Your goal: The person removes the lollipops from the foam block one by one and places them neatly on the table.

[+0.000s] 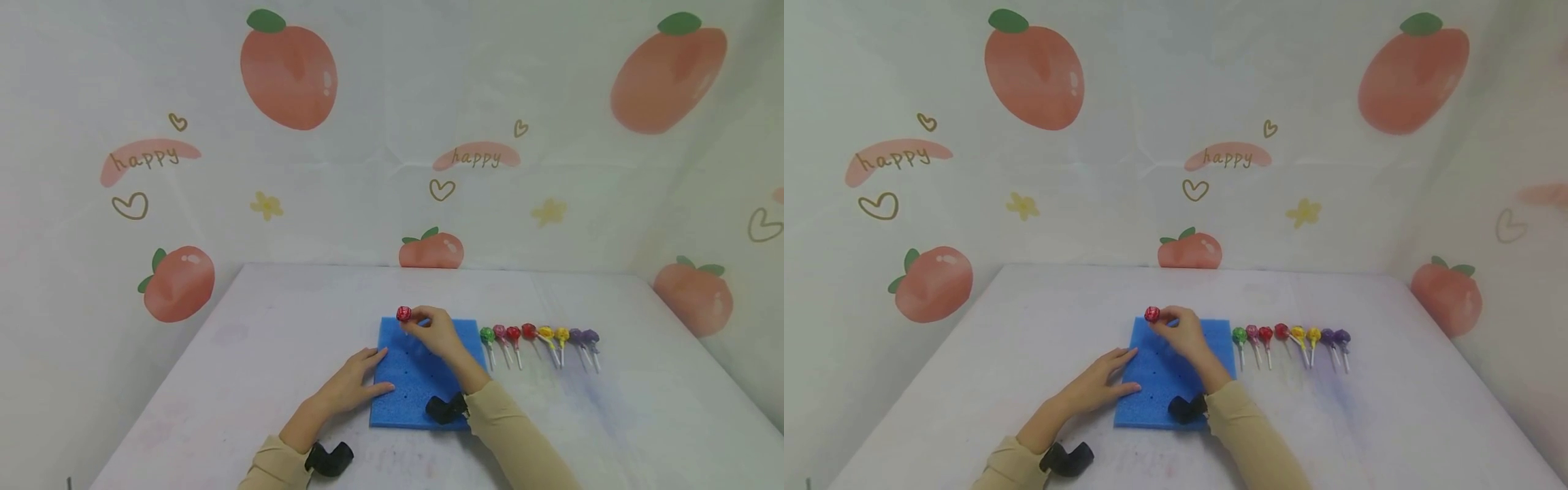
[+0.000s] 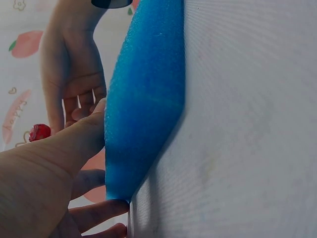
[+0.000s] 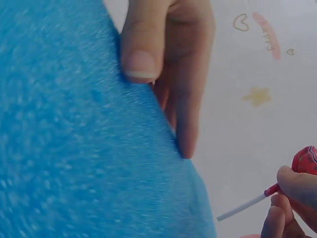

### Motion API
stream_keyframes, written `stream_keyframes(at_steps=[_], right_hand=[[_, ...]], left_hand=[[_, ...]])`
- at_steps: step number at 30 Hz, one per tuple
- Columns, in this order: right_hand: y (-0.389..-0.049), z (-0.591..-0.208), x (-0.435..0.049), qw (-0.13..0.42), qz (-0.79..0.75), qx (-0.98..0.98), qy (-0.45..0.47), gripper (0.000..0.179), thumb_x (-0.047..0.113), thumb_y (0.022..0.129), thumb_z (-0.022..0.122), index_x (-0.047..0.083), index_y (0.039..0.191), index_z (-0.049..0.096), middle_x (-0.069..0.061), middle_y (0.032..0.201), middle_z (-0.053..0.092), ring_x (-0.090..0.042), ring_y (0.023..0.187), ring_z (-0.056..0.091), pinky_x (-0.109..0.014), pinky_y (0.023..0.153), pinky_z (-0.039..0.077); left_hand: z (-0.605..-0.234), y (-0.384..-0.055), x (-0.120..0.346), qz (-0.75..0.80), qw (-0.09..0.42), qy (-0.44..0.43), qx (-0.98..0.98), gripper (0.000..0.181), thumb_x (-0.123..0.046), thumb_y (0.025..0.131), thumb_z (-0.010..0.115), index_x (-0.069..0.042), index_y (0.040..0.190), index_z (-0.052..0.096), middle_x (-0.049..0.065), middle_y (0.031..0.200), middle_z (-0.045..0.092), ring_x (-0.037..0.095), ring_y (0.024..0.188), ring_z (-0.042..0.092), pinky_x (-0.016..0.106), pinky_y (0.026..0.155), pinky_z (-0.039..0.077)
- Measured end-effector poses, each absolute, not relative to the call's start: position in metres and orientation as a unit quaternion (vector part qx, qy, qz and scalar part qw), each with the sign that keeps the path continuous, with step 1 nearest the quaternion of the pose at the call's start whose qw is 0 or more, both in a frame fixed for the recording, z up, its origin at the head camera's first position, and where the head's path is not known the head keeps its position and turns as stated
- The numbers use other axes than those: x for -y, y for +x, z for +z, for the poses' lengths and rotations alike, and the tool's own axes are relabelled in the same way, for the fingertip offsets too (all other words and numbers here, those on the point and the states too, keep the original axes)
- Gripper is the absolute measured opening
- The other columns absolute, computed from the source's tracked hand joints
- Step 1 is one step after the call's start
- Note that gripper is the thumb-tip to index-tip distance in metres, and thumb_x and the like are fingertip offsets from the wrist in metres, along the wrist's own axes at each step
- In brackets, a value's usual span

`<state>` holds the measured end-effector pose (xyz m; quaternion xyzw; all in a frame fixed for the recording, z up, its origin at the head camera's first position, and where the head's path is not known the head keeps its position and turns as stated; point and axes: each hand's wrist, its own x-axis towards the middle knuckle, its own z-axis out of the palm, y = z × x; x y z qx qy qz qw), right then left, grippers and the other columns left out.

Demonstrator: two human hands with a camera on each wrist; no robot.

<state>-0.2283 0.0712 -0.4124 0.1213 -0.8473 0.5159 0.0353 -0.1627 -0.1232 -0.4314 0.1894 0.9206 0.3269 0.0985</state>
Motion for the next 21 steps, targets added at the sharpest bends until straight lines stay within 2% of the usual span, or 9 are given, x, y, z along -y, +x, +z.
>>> stream_keyframes(at_steps=[7, 21], right_hand=[[-0.224, -0.404, -0.078, 0.016, 0.52, 0.844, 0.127, 0.017, 0.014, 0.083, 0.07, 0.003, 0.096, 0.07, -0.013, 0.093, 0.07, -0.014, 0.07, 0.059, -0.023, 0.061, 0.048], [-0.219, -0.398, -0.096, 0.021, 0.514, 0.849, 0.123, 0.016, 0.015, 0.084, 0.069, 0.004, 0.095, 0.069, -0.013, 0.093, 0.069, -0.011, 0.068, 0.06, -0.022, 0.062, 0.048]], left_hand=[[-0.435, -0.165, 0.124, 0.327, 0.091, 0.194, -0.921, 0.069, -0.041, 0.086, 0.063, -0.006, 0.142, 0.039, 0.024, 0.145, 0.037, 0.044, 0.137, 0.03, 0.059, 0.108, 0.03], [-0.435, -0.164, 0.124, 0.326, 0.088, 0.198, -0.92, 0.07, -0.041, 0.086, 0.063, -0.005, 0.142, 0.039, 0.026, 0.144, 0.037, 0.045, 0.136, 0.029, 0.06, 0.108, 0.029]])
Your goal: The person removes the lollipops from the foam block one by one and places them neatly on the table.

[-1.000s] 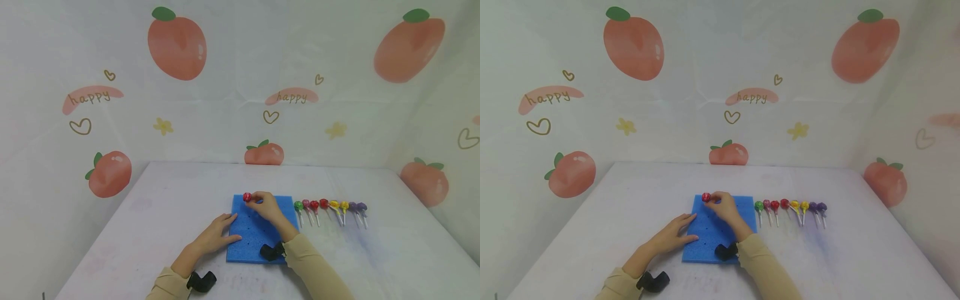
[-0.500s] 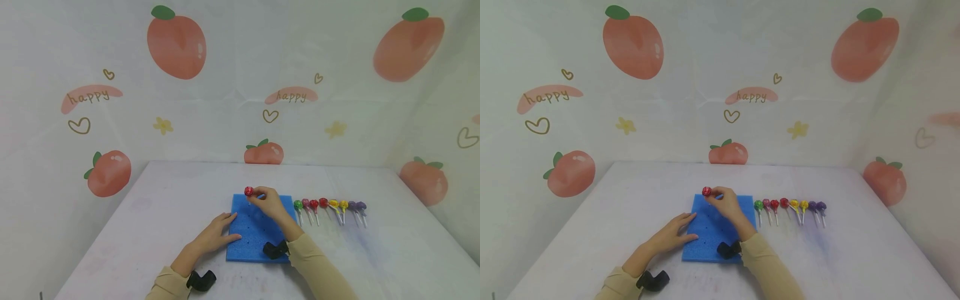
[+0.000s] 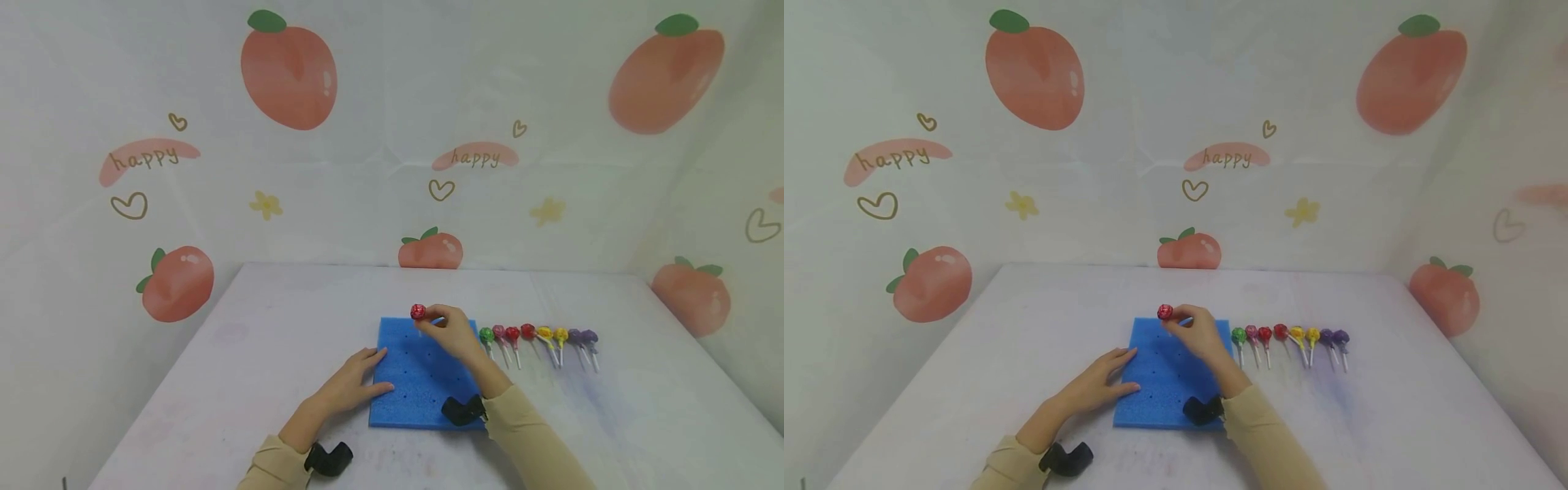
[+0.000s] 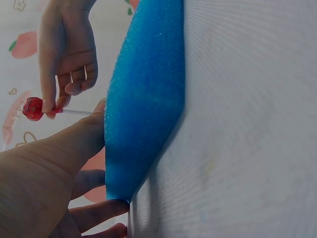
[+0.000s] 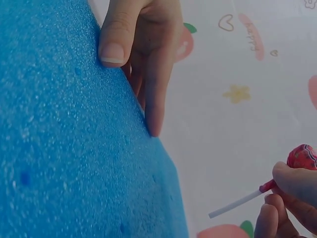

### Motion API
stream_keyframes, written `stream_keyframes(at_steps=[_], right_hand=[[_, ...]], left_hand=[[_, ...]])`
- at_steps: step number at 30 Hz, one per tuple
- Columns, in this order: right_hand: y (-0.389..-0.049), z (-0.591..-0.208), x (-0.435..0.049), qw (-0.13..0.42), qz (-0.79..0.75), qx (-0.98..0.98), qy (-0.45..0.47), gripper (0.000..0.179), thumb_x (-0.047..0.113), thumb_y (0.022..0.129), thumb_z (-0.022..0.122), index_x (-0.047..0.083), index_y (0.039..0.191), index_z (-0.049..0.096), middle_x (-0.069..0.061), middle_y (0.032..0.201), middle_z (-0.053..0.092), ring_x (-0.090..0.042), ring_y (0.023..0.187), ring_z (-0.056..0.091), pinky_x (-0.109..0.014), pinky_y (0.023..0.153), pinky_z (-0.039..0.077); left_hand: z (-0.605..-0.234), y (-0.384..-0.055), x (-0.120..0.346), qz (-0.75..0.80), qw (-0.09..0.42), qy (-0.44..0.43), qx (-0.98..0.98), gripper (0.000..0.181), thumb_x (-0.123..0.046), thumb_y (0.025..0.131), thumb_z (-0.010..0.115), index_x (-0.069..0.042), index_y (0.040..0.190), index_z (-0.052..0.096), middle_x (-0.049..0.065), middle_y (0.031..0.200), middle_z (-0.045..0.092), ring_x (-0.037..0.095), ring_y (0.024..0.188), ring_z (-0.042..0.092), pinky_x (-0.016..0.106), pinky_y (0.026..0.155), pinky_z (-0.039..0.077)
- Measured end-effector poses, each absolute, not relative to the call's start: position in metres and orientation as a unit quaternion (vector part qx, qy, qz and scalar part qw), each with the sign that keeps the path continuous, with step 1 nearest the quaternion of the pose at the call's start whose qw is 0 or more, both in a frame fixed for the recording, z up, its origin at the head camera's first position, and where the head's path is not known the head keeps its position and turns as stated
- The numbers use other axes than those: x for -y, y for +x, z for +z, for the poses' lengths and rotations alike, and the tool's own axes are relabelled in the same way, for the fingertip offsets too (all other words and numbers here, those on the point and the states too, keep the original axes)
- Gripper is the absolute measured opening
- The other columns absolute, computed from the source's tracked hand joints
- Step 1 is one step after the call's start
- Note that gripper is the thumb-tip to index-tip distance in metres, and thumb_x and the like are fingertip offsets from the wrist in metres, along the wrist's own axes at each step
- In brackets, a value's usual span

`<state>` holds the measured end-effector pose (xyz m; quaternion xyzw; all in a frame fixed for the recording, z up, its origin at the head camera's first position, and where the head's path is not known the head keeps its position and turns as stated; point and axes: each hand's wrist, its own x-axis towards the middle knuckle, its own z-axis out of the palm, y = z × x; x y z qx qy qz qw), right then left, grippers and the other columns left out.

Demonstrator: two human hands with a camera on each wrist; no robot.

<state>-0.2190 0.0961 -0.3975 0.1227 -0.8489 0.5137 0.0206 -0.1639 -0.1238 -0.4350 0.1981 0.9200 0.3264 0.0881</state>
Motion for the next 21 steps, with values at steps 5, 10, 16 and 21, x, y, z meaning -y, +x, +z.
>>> stream_keyframes(at_steps=[5, 10, 16, 21], right_hand=[[-0.216, -0.396, -0.103, 0.018, 0.51, 0.85, 0.127, 0.018, 0.016, 0.084, 0.069, 0.003, 0.097, 0.069, -0.015, 0.095, 0.069, -0.012, 0.069, 0.061, -0.022, 0.063, 0.048], [-0.213, -0.396, -0.109, 0.013, 0.506, 0.853, 0.124, 0.019, 0.016, 0.085, 0.068, 0.003, 0.098, 0.068, -0.015, 0.096, 0.069, -0.015, 0.072, 0.06, -0.022, 0.064, 0.048], [-0.21, -0.395, -0.115, 0.013, 0.505, 0.856, 0.111, 0.017, 0.015, 0.085, 0.068, 0.004, 0.097, 0.068, -0.014, 0.095, 0.069, -0.014, 0.07, 0.059, -0.023, 0.063, 0.047], [-0.208, -0.393, -0.121, 0.018, 0.499, 0.861, 0.101, 0.018, 0.016, 0.085, 0.068, 0.005, 0.099, 0.069, -0.014, 0.096, 0.069, -0.014, 0.072, 0.059, -0.023, 0.064, 0.047]], left_hand=[[-0.434, -0.163, 0.123, 0.328, 0.092, 0.194, -0.92, 0.07, -0.04, 0.087, 0.063, -0.005, 0.142, 0.039, 0.025, 0.145, 0.036, 0.045, 0.137, 0.029, 0.06, 0.108, 0.029], [-0.432, -0.162, 0.123, 0.332, 0.095, 0.187, -0.92, 0.07, -0.04, 0.086, 0.063, -0.005, 0.142, 0.038, 0.025, 0.146, 0.035, 0.044, 0.137, 0.029, 0.059, 0.109, 0.028], [-0.432, -0.161, 0.123, 0.334, 0.097, 0.185, -0.919, 0.07, -0.039, 0.087, 0.063, -0.005, 0.142, 0.038, 0.025, 0.146, 0.035, 0.044, 0.137, 0.028, 0.06, 0.109, 0.028], [-0.43, -0.16, 0.123, 0.329, 0.092, 0.191, -0.92, 0.071, -0.04, 0.086, 0.063, -0.004, 0.142, 0.038, 0.025, 0.146, 0.035, 0.045, 0.137, 0.029, 0.059, 0.108, 0.029]])
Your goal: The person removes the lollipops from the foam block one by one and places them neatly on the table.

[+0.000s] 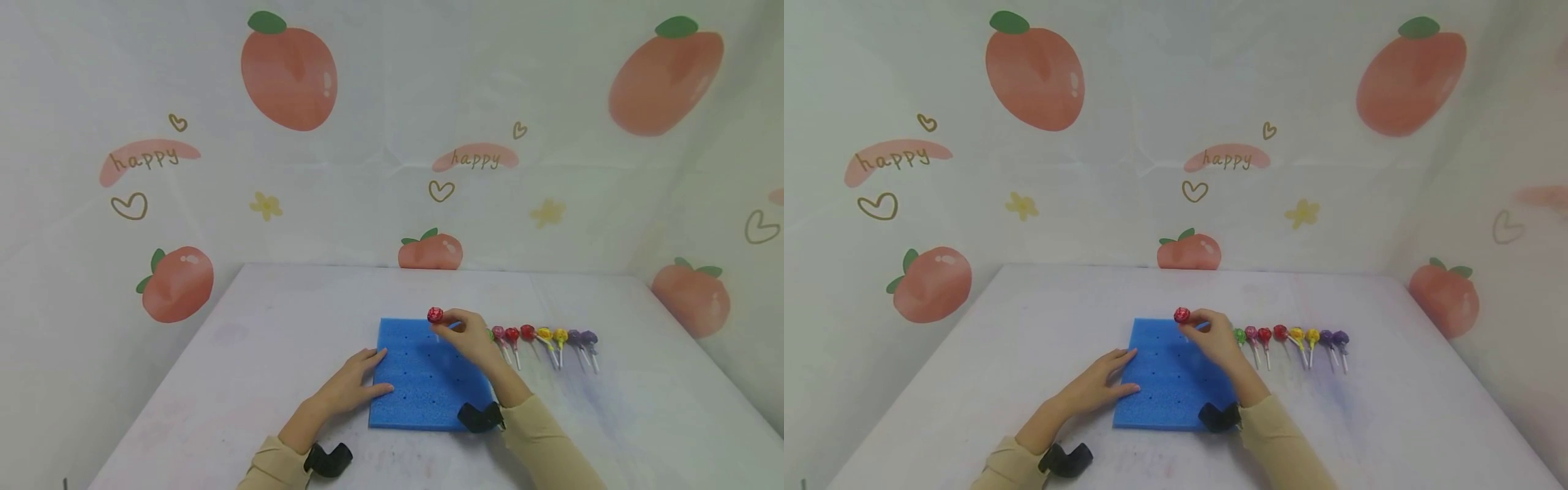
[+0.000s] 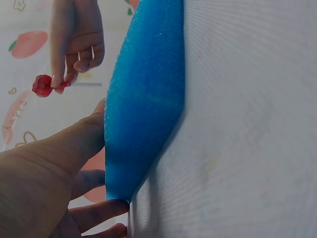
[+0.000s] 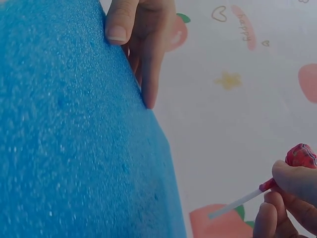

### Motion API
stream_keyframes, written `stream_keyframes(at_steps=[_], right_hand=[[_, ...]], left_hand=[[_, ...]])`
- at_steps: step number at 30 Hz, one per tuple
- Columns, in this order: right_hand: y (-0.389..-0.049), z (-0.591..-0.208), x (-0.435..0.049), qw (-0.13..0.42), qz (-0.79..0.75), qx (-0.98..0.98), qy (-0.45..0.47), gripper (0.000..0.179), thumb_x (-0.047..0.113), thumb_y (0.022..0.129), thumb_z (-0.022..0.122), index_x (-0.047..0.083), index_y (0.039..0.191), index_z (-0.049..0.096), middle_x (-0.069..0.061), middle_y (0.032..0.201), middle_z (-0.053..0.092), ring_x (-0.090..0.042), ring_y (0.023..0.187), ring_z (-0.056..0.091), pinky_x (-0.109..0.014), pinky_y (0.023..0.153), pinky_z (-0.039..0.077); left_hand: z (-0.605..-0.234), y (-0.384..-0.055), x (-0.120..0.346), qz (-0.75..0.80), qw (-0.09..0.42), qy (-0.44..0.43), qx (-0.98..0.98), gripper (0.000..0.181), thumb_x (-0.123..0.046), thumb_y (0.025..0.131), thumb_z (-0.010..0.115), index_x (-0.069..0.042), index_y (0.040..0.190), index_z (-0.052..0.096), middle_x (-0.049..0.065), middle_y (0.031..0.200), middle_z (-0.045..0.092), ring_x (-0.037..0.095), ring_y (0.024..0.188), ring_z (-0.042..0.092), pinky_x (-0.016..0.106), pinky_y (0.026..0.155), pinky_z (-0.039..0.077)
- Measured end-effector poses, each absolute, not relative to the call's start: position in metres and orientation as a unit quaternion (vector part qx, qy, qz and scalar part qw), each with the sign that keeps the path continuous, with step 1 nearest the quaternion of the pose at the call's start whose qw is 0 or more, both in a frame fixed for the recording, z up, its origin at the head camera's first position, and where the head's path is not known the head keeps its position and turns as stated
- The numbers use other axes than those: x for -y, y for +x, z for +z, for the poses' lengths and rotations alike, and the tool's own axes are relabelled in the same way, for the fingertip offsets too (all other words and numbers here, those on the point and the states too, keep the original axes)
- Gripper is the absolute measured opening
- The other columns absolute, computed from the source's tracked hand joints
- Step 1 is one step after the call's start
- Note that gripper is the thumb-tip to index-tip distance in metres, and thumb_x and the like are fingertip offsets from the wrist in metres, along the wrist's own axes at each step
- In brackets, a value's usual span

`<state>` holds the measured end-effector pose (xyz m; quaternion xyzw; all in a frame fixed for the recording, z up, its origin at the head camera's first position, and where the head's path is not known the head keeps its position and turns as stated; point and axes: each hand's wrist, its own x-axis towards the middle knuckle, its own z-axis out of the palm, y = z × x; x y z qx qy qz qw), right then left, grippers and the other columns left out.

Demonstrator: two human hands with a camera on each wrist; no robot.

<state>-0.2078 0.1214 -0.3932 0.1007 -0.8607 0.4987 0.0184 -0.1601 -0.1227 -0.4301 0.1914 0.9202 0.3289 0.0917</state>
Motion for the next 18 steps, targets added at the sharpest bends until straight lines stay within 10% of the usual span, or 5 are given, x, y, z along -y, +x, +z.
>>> stream_keyframes(at_steps=[18], right_hand=[[-0.204, -0.393, -0.155, 0.03, 0.471, 0.88, 0.058, 0.022, 0.021, 0.087, 0.066, 0.005, 0.102, 0.067, -0.016, 0.103, 0.068, -0.017, 0.079, 0.062, -0.022, 0.068, 0.051]], left_hand=[[-0.431, -0.161, 0.124, 0.334, 0.086, 0.202, -0.917, 0.073, -0.043, 0.086, 0.062, -0.003, 0.142, 0.037, 0.026, 0.145, 0.035, 0.046, 0.137, 0.028, 0.06, 0.109, 0.027]])
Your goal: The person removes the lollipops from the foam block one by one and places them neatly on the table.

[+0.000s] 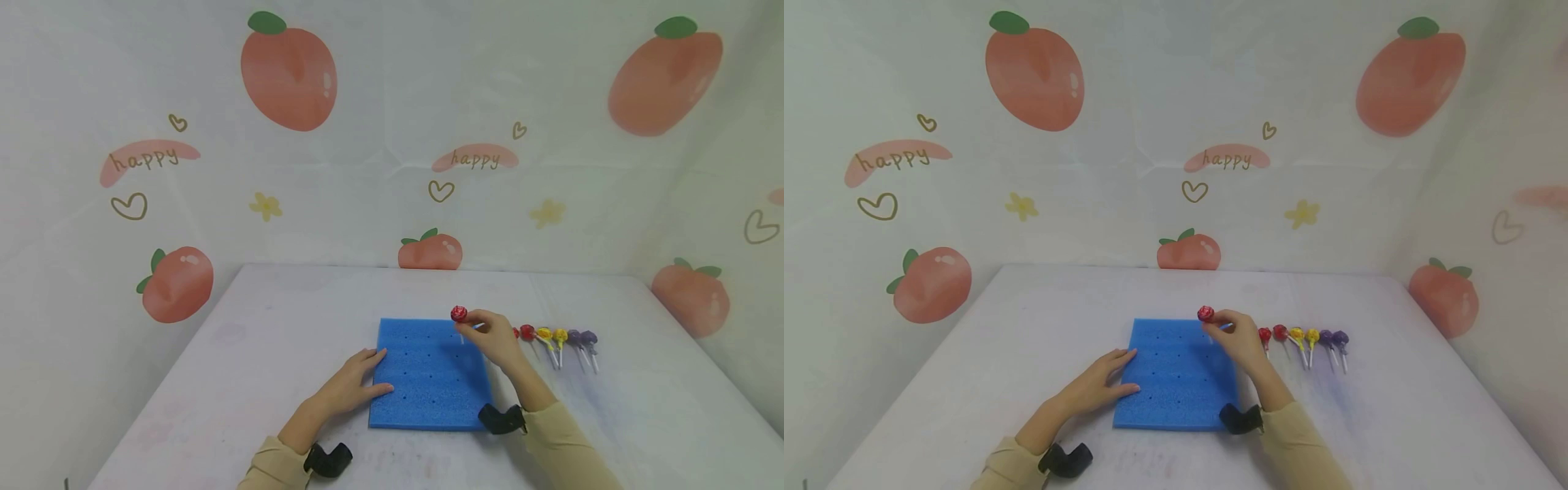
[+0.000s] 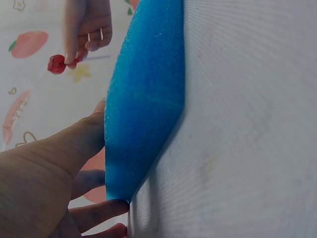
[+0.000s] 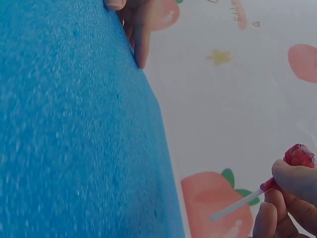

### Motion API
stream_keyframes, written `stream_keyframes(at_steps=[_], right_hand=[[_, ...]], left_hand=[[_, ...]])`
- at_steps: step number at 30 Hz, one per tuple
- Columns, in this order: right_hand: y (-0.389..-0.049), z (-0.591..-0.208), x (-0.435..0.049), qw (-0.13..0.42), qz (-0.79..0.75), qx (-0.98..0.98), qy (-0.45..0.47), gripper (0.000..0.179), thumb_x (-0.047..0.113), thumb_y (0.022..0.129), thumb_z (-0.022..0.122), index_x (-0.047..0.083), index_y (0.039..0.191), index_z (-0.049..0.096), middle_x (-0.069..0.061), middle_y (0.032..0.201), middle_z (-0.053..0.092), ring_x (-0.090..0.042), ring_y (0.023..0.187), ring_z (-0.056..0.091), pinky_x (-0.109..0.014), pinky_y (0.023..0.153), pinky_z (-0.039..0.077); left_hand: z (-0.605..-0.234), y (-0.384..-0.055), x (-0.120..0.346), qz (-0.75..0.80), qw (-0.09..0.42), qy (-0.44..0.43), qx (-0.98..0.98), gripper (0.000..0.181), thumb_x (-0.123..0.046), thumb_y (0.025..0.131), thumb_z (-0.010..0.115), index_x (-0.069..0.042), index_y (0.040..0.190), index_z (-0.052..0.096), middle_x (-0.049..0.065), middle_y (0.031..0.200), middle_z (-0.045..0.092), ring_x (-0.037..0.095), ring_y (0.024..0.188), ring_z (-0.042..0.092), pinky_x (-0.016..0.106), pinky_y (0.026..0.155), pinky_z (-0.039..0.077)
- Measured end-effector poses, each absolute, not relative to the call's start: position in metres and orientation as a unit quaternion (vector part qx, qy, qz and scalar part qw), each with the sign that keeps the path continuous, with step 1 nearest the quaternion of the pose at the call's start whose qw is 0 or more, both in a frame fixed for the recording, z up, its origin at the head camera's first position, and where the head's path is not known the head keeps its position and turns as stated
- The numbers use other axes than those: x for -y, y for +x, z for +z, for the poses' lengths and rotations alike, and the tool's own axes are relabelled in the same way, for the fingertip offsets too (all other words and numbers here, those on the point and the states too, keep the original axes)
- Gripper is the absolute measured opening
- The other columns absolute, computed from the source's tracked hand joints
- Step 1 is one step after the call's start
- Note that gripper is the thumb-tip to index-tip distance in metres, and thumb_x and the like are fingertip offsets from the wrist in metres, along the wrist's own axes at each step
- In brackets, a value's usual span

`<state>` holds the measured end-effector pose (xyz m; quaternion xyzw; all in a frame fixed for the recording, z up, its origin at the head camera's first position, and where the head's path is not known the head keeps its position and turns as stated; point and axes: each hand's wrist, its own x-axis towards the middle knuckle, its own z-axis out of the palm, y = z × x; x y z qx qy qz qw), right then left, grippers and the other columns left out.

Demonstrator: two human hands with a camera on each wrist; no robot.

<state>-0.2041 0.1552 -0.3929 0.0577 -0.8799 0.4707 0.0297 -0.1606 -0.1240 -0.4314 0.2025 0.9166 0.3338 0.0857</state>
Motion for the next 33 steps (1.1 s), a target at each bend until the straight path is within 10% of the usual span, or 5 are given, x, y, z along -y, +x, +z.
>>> stream_keyframes(at_steps=[33], right_hand=[[-0.195, -0.394, -0.216, 0.063, 0.436, 0.898, -0.008, 0.032, 0.025, 0.09, 0.063, -0.001, 0.107, 0.065, -0.021, 0.109, 0.066, -0.021, 0.089, 0.06, -0.022, 0.069, 0.047]], left_hand=[[-0.432, -0.161, 0.125, 0.335, 0.096, 0.2, -0.916, 0.071, -0.041, 0.087, 0.062, -0.004, 0.143, 0.036, 0.026, 0.146, 0.034, 0.045, 0.137, 0.028, 0.06, 0.109, 0.027]])
